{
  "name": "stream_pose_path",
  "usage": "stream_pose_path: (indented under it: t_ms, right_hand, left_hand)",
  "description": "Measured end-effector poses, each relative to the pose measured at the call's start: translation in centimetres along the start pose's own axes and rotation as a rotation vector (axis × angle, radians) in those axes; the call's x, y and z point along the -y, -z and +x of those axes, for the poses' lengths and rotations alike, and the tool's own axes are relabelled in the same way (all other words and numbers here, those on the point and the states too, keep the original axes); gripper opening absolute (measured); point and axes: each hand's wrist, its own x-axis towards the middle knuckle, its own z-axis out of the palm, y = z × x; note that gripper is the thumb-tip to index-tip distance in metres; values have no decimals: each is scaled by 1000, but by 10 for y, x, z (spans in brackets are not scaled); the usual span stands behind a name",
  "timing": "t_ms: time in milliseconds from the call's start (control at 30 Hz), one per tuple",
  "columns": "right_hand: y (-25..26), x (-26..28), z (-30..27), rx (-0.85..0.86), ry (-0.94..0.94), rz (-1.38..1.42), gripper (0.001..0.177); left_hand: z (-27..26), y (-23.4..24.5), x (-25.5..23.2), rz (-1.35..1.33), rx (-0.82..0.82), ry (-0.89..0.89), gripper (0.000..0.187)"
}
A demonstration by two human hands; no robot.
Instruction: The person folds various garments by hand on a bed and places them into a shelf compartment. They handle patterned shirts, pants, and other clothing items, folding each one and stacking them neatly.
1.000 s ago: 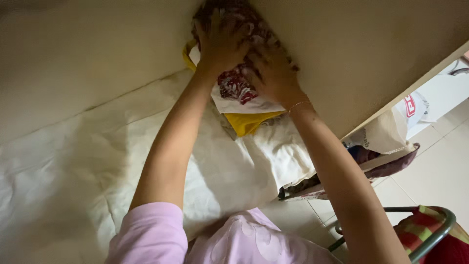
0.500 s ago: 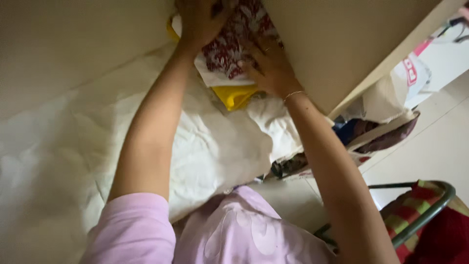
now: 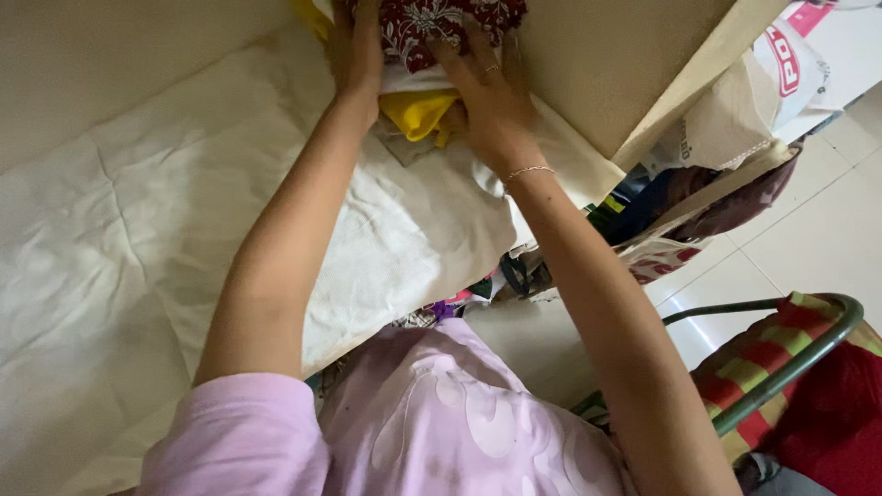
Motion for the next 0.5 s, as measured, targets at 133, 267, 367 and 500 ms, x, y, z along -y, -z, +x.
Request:
stream_pose_path:
  t_ms: [133, 267, 367, 500]
  right_hand:
    - [-19, -1, 11, -77, -31, -84, 84]
    - [-21, -7, 26, -55, -7, -86, 84]
    - [0, -11, 26, 106, 15, -35, 90]
    - [41, -15, -2, 30, 162, 74, 92]
  left_hand:
    - [46, -7, 28, 39, -71, -91, 77]
    - [53, -3, 37, -103, -14, -133, 70]
    - [40, 2, 13, -38, -2, -72, 64]
    - [5, -7, -25, 200, -179, 8, 47]
